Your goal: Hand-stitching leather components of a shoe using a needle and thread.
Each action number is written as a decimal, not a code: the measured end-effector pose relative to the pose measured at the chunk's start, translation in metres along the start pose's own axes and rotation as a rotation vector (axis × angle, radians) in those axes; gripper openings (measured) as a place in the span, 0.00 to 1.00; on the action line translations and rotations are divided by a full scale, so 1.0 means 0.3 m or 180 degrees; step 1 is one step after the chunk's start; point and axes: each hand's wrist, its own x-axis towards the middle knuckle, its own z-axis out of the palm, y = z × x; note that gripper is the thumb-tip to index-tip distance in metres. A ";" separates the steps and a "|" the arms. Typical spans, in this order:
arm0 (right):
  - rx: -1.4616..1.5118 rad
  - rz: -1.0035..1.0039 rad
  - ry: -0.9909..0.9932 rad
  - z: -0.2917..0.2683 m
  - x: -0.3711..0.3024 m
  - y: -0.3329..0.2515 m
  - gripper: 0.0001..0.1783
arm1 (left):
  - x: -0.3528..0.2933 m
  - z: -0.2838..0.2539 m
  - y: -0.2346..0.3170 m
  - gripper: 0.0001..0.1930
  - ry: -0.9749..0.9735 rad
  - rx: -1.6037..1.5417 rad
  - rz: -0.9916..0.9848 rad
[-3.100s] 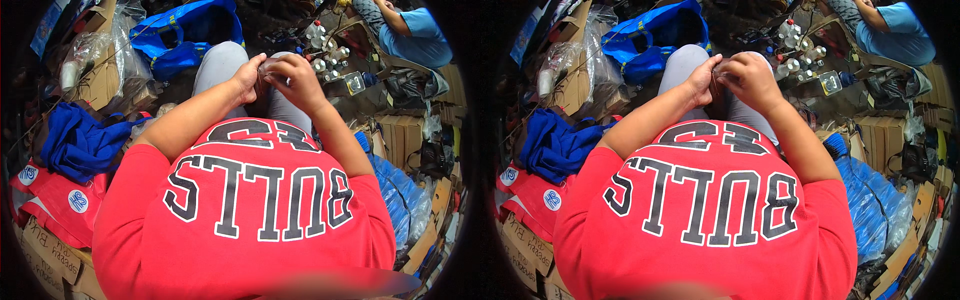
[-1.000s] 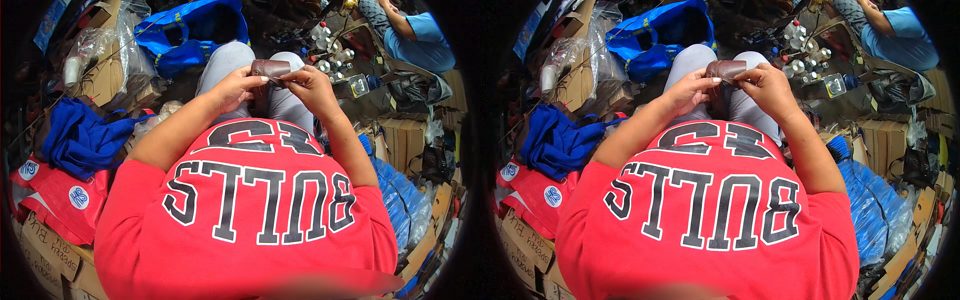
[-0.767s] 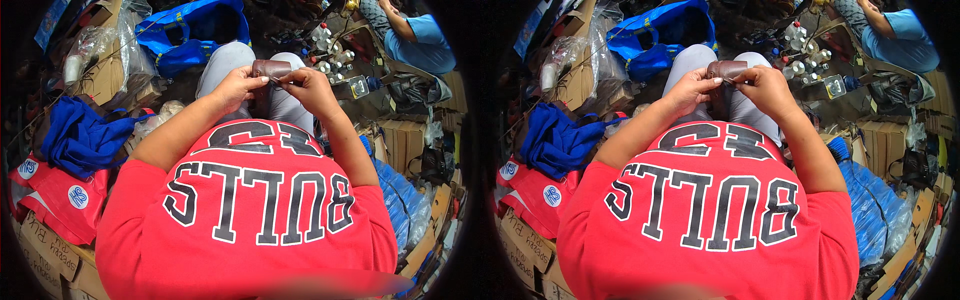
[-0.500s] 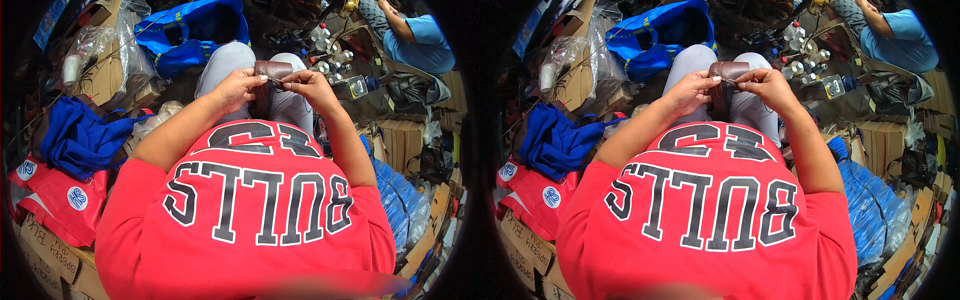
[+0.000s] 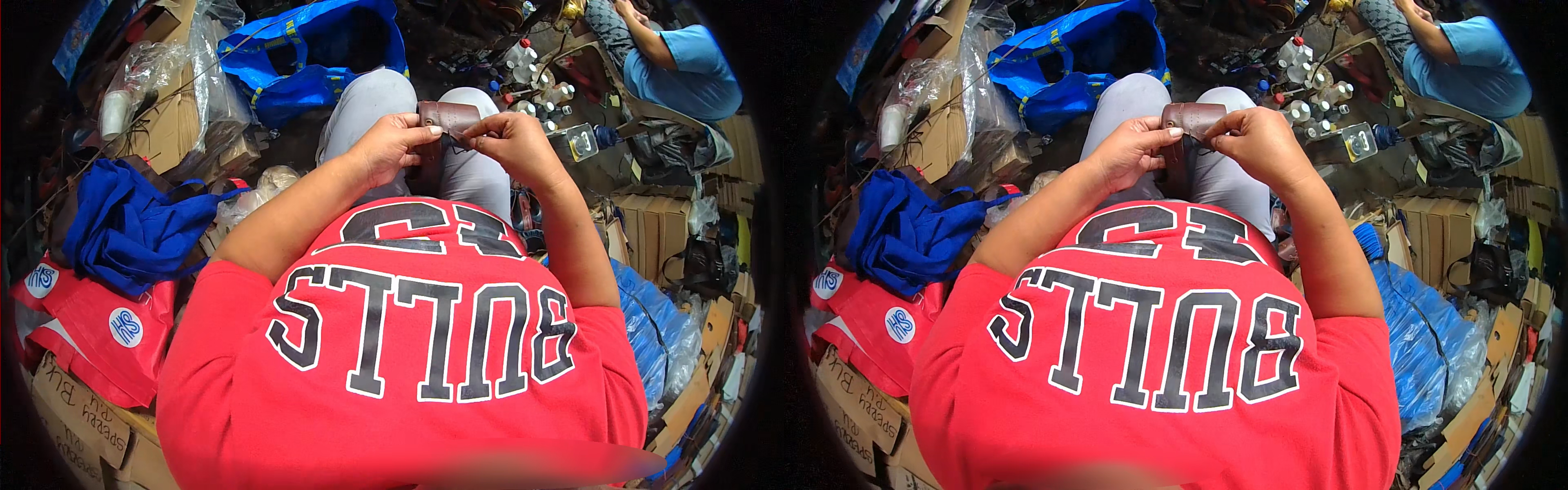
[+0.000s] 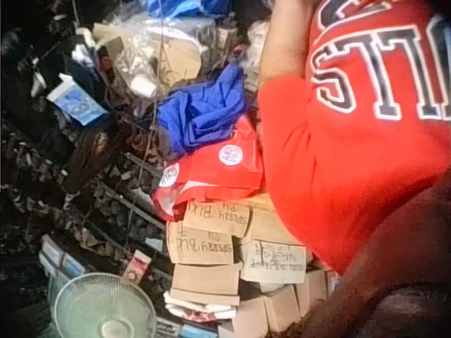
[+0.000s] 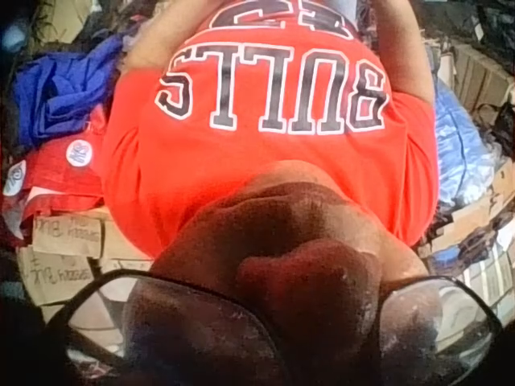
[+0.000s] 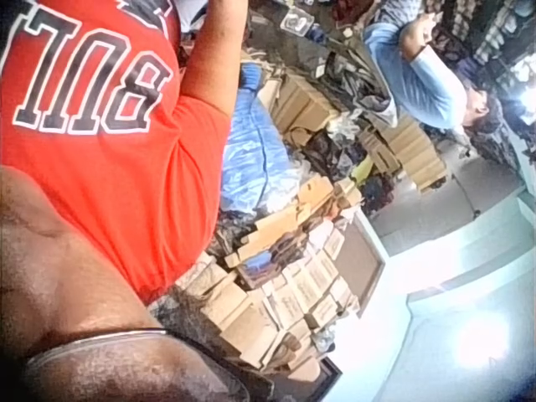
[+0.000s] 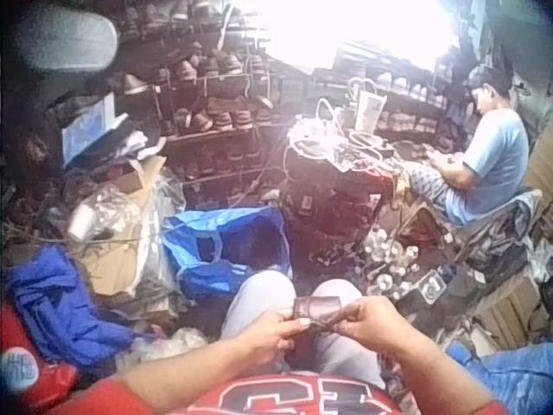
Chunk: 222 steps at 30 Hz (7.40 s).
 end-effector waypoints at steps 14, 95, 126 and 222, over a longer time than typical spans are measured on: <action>0.2373 0.0162 -0.0105 0.100 0.000 0.131 0.11 | 0.012 -0.030 -0.022 0.10 -0.0171 -0.0385 -0.0091; 0.1637 0.0507 -0.0096 0.071 -0.054 0.044 0.12 | -0.002 -0.011 -0.049 0.12 -0.0208 -0.0684 0.0052; 0.2726 0.0451 -0.0545 0.133 0.001 0.141 0.13 | 0.022 -0.033 -0.073 0.12 -0.0333 -0.1215 -0.0007; 0.3297 0.0988 -0.0585 0.158 -0.072 0.182 0.10 | -0.027 -0.013 -0.105 0.13 -0.0509 -0.0917 -0.0335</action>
